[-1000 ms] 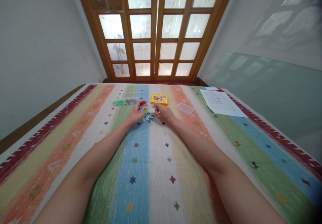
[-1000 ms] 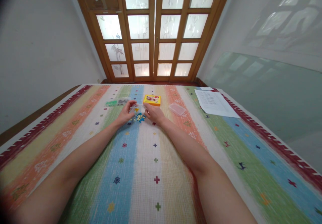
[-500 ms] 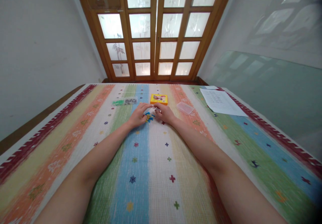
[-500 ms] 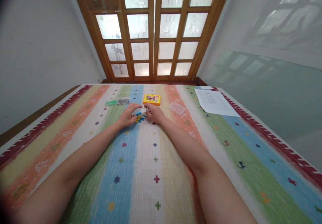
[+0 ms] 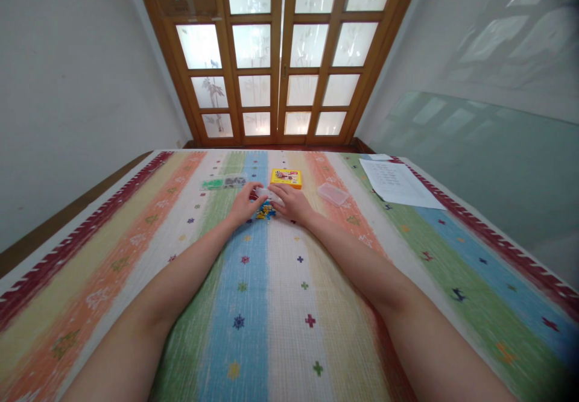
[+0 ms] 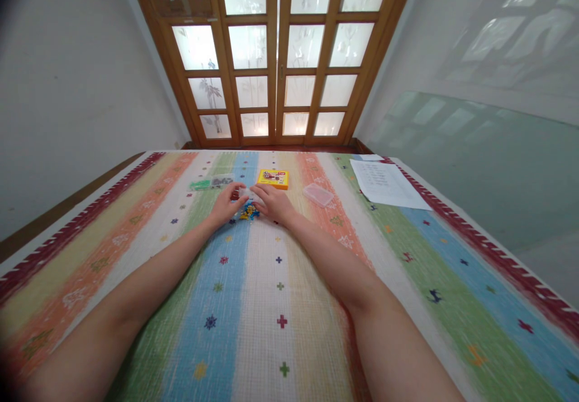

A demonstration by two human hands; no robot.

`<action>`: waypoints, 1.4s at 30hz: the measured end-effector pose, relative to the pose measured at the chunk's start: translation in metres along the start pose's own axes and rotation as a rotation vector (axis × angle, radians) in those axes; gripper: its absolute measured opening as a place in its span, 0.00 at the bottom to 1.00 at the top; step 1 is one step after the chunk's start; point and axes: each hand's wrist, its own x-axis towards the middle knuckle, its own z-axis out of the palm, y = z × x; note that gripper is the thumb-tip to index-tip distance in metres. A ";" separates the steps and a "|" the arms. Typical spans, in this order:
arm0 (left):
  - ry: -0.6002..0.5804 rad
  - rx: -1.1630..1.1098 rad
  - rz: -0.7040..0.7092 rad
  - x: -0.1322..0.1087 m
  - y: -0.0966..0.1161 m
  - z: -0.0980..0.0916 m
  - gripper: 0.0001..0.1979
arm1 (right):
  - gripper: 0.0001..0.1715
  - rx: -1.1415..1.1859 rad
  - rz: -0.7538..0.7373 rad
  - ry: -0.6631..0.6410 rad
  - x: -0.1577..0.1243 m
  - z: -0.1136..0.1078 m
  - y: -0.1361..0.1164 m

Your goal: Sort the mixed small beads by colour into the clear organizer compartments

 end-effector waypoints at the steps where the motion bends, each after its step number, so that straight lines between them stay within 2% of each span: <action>1: -0.020 -0.001 -0.007 0.000 0.000 0.002 0.19 | 0.28 -0.023 0.001 -0.006 0.001 0.001 0.001; 10: -0.087 0.002 -0.048 -0.001 0.004 0.009 0.17 | 0.24 -0.093 0.013 -0.082 0.000 0.003 0.001; 14: -0.053 0.008 -0.050 -0.001 -0.003 0.010 0.18 | 0.26 -0.080 0.040 -0.059 0.000 0.003 0.002; 17: -0.070 0.013 -0.040 0.001 -0.011 0.007 0.20 | 0.26 -0.070 0.082 -0.078 -0.002 0.003 0.007; 19: -0.067 0.071 -0.001 0.003 -0.019 0.002 0.22 | 0.26 -0.088 0.144 -0.084 -0.003 0.003 0.011; 22: 0.008 0.263 0.043 0.009 -0.035 -0.014 0.22 | 0.25 -0.133 0.247 -0.058 -0.005 -0.002 0.019; 26: 0.090 0.454 -0.056 0.013 -0.061 -0.037 0.28 | 0.26 -0.159 0.367 0.065 -0.006 -0.009 0.034; 28: 0.082 0.515 -0.107 0.012 -0.068 -0.041 0.31 | 0.27 -0.163 0.440 0.130 -0.007 -0.010 0.044; 32: -0.018 0.639 -0.097 0.010 -0.061 -0.037 0.31 | 0.28 -0.136 0.546 0.196 -0.008 -0.004 0.064; 35: -0.077 0.704 -0.049 0.010 -0.047 -0.030 0.27 | 0.30 -0.155 0.569 0.169 -0.008 0.004 0.074; 39: -0.037 0.709 -0.015 0.010 -0.044 -0.028 0.25 | 0.30 -0.221 0.516 0.080 -0.009 0.007 0.077; 42: 0.017 0.695 -0.041 0.010 -0.057 -0.029 0.31 | 0.27 -0.244 0.522 0.143 -0.009 0.003 0.076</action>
